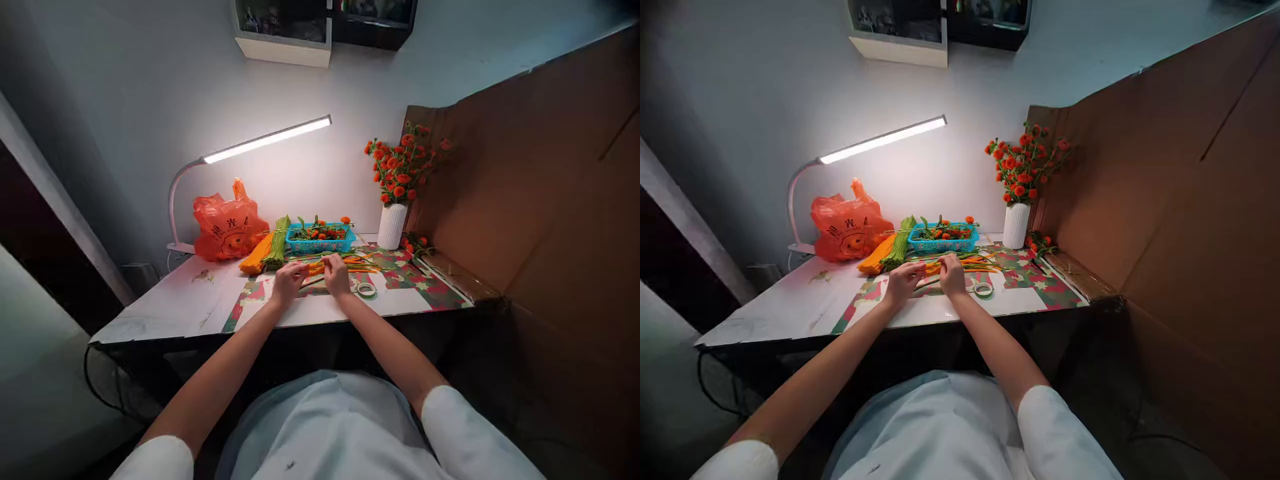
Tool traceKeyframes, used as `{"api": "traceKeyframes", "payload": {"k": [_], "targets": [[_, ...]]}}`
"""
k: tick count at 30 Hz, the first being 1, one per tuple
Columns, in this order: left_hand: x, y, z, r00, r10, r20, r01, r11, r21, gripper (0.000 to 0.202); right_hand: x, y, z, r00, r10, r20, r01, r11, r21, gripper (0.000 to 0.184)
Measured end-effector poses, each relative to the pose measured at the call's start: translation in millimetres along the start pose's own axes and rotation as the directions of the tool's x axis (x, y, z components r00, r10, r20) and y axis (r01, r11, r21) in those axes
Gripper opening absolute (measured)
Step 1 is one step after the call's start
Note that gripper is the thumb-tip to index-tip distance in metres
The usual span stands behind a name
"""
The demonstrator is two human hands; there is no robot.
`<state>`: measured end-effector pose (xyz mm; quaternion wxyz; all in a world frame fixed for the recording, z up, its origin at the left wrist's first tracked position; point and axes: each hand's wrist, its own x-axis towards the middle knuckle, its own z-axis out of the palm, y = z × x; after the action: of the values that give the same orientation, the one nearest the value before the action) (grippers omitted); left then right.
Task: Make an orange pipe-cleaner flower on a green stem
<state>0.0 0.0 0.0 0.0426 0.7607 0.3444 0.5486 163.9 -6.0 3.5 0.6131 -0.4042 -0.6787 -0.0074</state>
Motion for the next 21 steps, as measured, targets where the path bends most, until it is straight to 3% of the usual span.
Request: {"api": "traceKeyframes", "payload": {"k": [11, 15, 21], "targets": [[1, 6, 1.1, 0.993, -0.106, 0.060, 0.116, 0.974, -0.196, 0.016, -1, -2, -2, 0.997, -0.028, 0.078, 0.026, 0.999, 0.036, 0.021], [3, 13, 0.4, 0.983, -0.179, 0.037, 0.182, 0.946, -0.269, 0.014, 0, -1, -2, 0.999, 0.007, 0.036, -0.008, 0.999, 0.031, 0.020], [5, 21, -0.6, 0.978, -0.206, -0.025, 0.192, 0.947, -0.259, 0.012, 1, 6, 1, 0.993, 0.111, -0.041, -0.110, 0.994, 0.010, 0.020]]}}
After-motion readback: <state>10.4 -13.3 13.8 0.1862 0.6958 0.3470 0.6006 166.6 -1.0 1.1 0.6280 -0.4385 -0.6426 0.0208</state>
